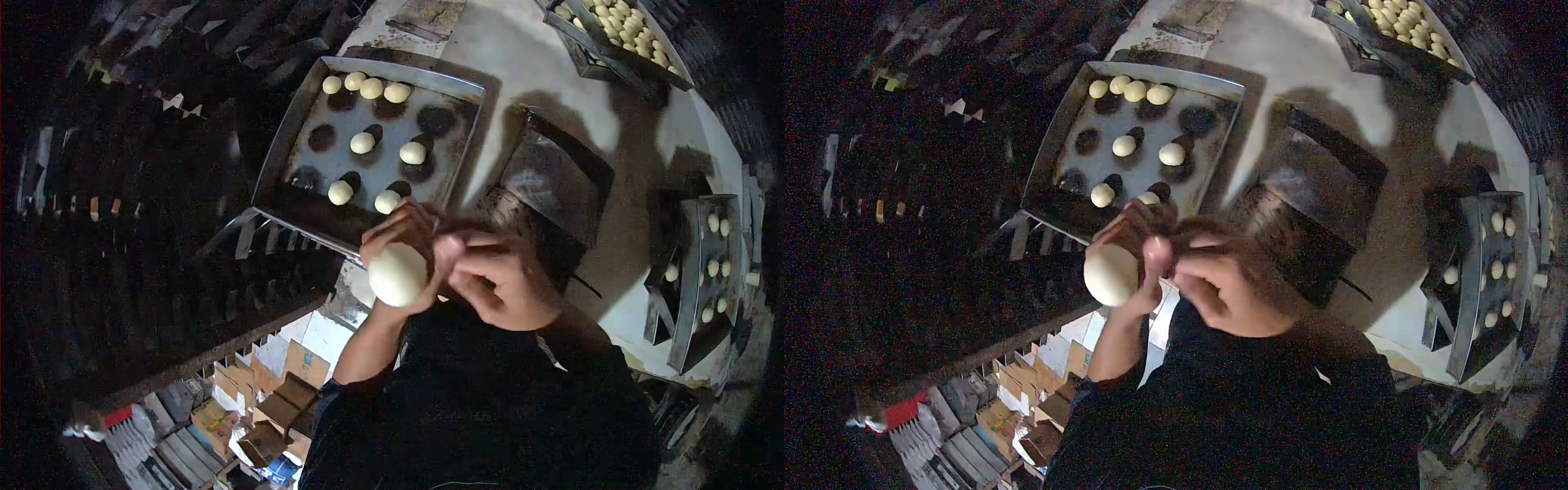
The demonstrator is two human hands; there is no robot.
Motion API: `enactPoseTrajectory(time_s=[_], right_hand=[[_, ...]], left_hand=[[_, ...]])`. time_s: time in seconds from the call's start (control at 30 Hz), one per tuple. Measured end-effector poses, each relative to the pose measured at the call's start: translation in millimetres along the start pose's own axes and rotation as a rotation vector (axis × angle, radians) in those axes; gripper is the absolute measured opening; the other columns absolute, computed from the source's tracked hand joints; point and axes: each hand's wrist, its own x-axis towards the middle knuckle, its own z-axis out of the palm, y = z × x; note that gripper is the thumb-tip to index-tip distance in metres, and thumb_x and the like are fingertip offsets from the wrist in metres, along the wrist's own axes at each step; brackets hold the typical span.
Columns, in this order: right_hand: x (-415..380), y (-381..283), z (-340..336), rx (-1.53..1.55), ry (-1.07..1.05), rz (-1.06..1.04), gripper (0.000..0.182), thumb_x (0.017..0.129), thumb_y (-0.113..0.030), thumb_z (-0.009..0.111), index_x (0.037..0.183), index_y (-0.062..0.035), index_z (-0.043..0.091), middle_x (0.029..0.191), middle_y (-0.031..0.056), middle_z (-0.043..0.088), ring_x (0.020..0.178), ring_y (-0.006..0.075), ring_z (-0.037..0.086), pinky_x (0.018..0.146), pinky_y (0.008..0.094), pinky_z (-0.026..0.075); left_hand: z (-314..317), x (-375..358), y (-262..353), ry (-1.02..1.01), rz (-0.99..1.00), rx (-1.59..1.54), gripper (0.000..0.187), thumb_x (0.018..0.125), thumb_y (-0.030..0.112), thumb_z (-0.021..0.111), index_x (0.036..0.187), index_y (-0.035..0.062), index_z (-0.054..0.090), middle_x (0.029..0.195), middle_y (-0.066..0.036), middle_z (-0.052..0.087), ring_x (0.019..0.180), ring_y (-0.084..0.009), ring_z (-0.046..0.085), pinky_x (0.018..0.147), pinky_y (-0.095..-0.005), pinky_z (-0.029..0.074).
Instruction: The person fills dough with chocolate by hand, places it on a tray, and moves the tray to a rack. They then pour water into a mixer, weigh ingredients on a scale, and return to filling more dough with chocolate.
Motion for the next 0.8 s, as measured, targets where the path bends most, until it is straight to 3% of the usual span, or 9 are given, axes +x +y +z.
enactPoseTrajectory(time_s=[0.07, 0.23, 0.27, 0.43, 0.5, 0.57, 0.67, 0.7, 0.8], right_hand=[[15.2, -0.8, 12.9, -0.109, 0.388, 0.094, 0.019, 0.080, 0.000, 0.061, 0.099, -0.0021, 0.066, 0.104, 0.0148, 0.062, 0.094, 0.0292, 0.062, 0.083, 0.0362, 0.049], [78.7, 21.9, 46.7, -0.447, 0.246, -0.308, 0.049, 0.072, -0.010, 0.071, 0.119, 0.0015, 0.058, 0.120, 0.0207, 0.054, 0.109, 0.0341, 0.055, 0.091, 0.0438, 0.047], [83.6, 38.0, 57.6, -0.453, 0.100, -0.272, 0.034, 0.082, -0.005, 0.063, 0.113, 0.0060, 0.057, 0.126, 0.0224, 0.049, 0.116, 0.0364, 0.051, 0.097, 0.0431, 0.044], [118.2, 93.8, 73.1, -0.234, 0.136, 0.241, 0.024, 0.087, -0.019, 0.061, 0.104, -0.0017, 0.061, 0.106, 0.0181, 0.059, 0.100, 0.0295, 0.060, 0.086, 0.0400, 0.050], [141.8, 135.1, 54.8, -0.100, 0.245, 0.354, 0.026, 0.088, -0.015, 0.056, 0.110, -0.0009, 0.056, 0.115, 0.0173, 0.056, 0.111, 0.0319, 0.054, 0.093, 0.0411, 0.046], [176.5, 166.9, 32.1, -0.359, 0.332, 0.447, 0.041, 0.090, -0.021, 0.055, 0.124, 0.0016, 0.048, 0.128, 0.0213, 0.047, 0.121, 0.0348, 0.047, 0.101, 0.0416, 0.040], [178.2, 243.7, 35.8, -0.854, 0.047, 0.302, 0.058, 0.089, -0.020, 0.055, 0.136, 0.0046, 0.033, 0.140, 0.0250, 0.034, 0.130, 0.0379, 0.036, 0.109, 0.0435, 0.032], [189.7, 224.2, 38.0, -0.787, -0.104, 0.479, 0.065, 0.089, -0.021, 0.054, 0.139, 0.0080, 0.023, 0.147, 0.0311, 0.014, 0.137, 0.0448, 0.017, 0.113, 0.0467, 0.022], [186.9, 239.1, 45.4, -0.786, -0.057, 0.406, 0.065, 0.089, -0.022, 0.056, 0.142, 0.0018, 0.024, 0.148, 0.0276, 0.016, 0.135, 0.0452, 0.021, 0.112, 0.0497, 0.023]], left_hand=[[-18.9, -15.1, -32.8, -0.124, -0.188, 0.328, 0.017, 0.072, 0.013, 0.075, 0.079, 0.0041, 0.062, 0.072, -0.008, 0.062, 0.068, -0.0217, 0.062, 0.066, -0.0329, 0.048], [-50.3, -23.1, -99.0, -0.321, -0.517, -0.147, 0.017, 0.077, 0.010, 0.069, 0.090, 0.0025, 0.061, 0.080, -0.006, 0.062, 0.073, -0.0193, 0.062, 0.068, -0.0304, 0.048], [-55.8, -18.7, -108.4, -0.437, -0.587, -0.112, 0.019, 0.078, 0.010, 0.068, 0.094, 0.0025, 0.060, 0.082, -0.005, 0.062, 0.075, -0.0183, 0.061, 0.069, -0.0294, 0.048], [-90.8, 10.7, -145.8, -0.824, -0.824, -0.045, 0.032, 0.084, 0.011, 0.064, 0.114, 0.0032, 0.056, 0.088, -0.001, 0.057, 0.081, -0.0134, 0.056, 0.073, -0.0251, 0.046], [-115.9, 33.0, -152.2, -0.710, -0.794, -0.149, 0.037, 0.083, 0.008, 0.066, 0.118, 0.0040, 0.055, 0.084, 0.000, 0.054, 0.077, -0.0111, 0.053, 0.074, -0.0241, 0.046], [-139.6, 41.6, -172.6, -0.590, -0.807, -0.066, 0.042, 0.081, 0.005, 0.067, 0.121, 0.0049, 0.055, 0.082, 0.002, 0.051, 0.076, -0.0089, 0.049, 0.075, -0.0230, 0.045], [-173.4, 68.4, -172.0, -0.328, -0.794, -0.162, 0.041, 0.081, 0.000, 0.066, 0.120, 0.0050, 0.056, 0.080, 0.004, 0.045, 0.073, -0.0063, 0.043, 0.074, -0.0216, 0.044], [-187.9, 77.6, -168.6, -0.227, -0.776, -0.250, 0.040, 0.081, -0.001, 0.065, 0.119, 0.0048, 0.056, 0.079, 0.005, 0.043, 0.072, -0.0056, 0.041, 0.073, -0.0213, 0.044], [-218.2, 85.8, -193.4, -0.129, -0.682, -0.055, 0.033, 0.082, -0.002, 0.063, 0.114, 0.0033, 0.059, 0.075, 0.004, 0.048, 0.071, -0.0047, 0.046, 0.073, -0.0222, 0.045]])
